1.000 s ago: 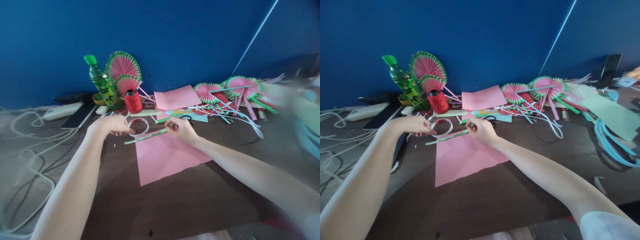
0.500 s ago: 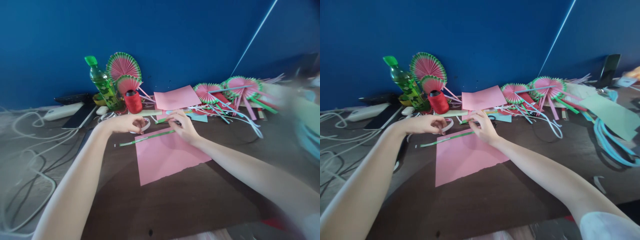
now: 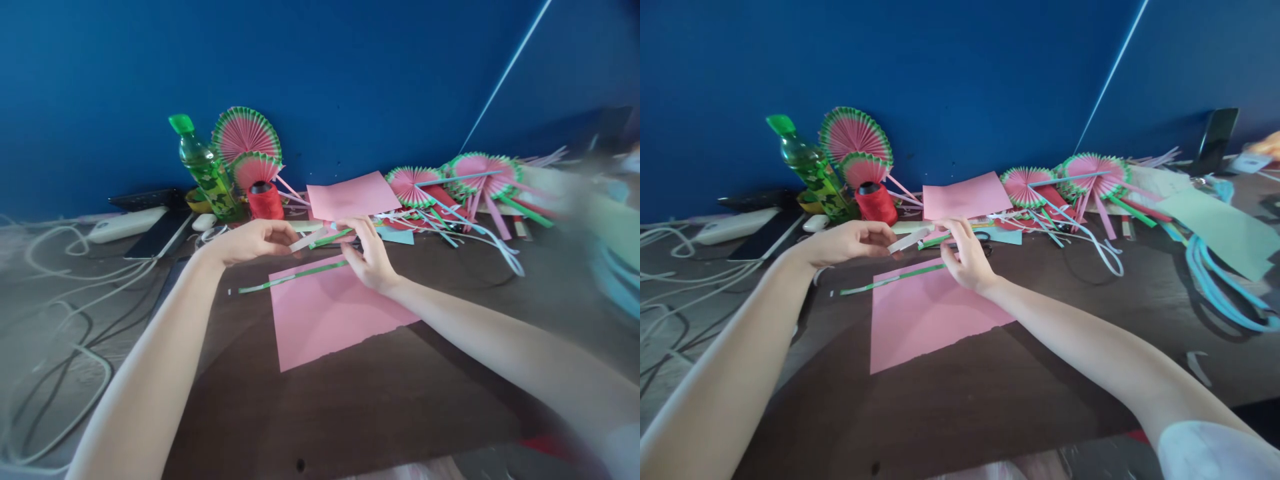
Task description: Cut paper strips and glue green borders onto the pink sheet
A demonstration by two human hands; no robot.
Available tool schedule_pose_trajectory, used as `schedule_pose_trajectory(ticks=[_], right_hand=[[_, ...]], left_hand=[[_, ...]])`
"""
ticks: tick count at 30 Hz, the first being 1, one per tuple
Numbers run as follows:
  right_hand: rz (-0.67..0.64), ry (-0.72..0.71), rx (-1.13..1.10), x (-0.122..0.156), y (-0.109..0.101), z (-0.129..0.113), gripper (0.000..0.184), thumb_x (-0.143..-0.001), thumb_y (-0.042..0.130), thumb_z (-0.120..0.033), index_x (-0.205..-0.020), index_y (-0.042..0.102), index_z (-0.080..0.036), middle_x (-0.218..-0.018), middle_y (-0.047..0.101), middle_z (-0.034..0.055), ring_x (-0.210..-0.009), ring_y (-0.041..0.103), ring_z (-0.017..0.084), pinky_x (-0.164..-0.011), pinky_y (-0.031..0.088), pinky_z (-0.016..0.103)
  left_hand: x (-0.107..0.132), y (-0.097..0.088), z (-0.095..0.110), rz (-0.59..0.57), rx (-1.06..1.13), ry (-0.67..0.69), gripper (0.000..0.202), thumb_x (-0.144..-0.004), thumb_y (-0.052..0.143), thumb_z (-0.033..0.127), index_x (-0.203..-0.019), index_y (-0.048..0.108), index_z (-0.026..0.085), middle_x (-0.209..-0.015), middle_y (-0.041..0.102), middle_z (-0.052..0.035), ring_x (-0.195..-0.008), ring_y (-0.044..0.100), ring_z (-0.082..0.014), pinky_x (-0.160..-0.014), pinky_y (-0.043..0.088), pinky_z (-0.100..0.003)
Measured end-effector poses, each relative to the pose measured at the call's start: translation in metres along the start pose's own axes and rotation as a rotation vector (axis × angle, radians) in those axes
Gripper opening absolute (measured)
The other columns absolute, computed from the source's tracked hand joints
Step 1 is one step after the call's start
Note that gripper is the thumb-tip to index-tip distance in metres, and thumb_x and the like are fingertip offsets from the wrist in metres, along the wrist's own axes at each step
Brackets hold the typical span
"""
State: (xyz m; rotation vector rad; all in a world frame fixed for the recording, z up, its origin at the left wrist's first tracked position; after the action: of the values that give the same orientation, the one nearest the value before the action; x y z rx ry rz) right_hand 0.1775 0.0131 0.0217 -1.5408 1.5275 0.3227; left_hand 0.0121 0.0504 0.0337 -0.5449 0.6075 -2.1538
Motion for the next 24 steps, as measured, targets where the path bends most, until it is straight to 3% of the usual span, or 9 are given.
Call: schedule_pose_trajectory(ticks=[8, 14, 19, 24], right_hand=[[-0.062, -0.007, -0.101, -0.001, 0.006, 0.002, 0.038, -0.081, 0.033, -0.006, -0.106, 0.055, -0.024, -0.108, 0.056, 0.0076, -0.104, 0.054, 0.019, -0.089, 0.047, 0.039], [-0.039, -0.012, -0.137, -0.002, 0.005, 0.005, 0.033, -0.085, 0.035, -0.009, -0.107, 0.056, -0.024, -0.110, 0.058, 0.0067, -0.108, 0.053, 0.020, -0.091, 0.046, 0.040], [0.072, -0.083, 0.020, -0.002, -0.004, -0.006, 0.022, -0.083, 0.048, -0.014, -0.101, 0.055, -0.024, -0.102, 0.056, 0.0070, -0.100, 0.054, 0.021, -0.083, 0.049, 0.039], [0.031, -0.103, 0.001, -0.002, 0.000, -0.012, 0.016, -0.084, 0.050, -0.015, -0.098, 0.054, -0.022, -0.098, 0.055, 0.0075, -0.097, 0.053, 0.019, -0.080, 0.050, 0.035]], left_hand=[[-0.009, 0.022, 0.011, 0.010, 0.146, 0.048, 0.031, -0.074, 0.061, 0.025, -0.104, 0.062, 0.016, -0.081, 0.071, -0.0048, -0.076, 0.065, -0.0159, -0.076, 0.046, -0.026], [-0.013, 0.040, 0.019, -0.132, 0.321, 0.143, 0.049, -0.074, 0.062, 0.016, -0.122, 0.051, 0.017, -0.088, 0.070, -0.0068, -0.083, 0.064, -0.0173, -0.077, 0.047, -0.030], [-0.020, 0.037, 0.010, 0.057, 0.523, 0.104, 0.050, -0.068, 0.068, 0.014, -0.116, 0.053, 0.014, -0.091, 0.070, -0.0093, -0.082, 0.066, -0.0201, -0.079, 0.048, -0.035], [-0.025, 0.041, 0.006, 0.236, 0.620, 0.048, 0.048, -0.061, 0.074, 0.015, -0.106, 0.057, 0.011, -0.088, 0.070, -0.0104, -0.074, 0.065, -0.0183, -0.074, 0.048, -0.035]])
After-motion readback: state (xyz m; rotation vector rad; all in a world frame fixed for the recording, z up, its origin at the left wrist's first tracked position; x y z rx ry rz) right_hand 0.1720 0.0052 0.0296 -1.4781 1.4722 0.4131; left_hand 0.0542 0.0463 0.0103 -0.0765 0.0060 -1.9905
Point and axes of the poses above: each hand's wrist, its own x-axis away from the middle knuckle, its own y-axis out of the palm, z = x × y, the point moved 8 cm from there along -x, towards the middle knuckle
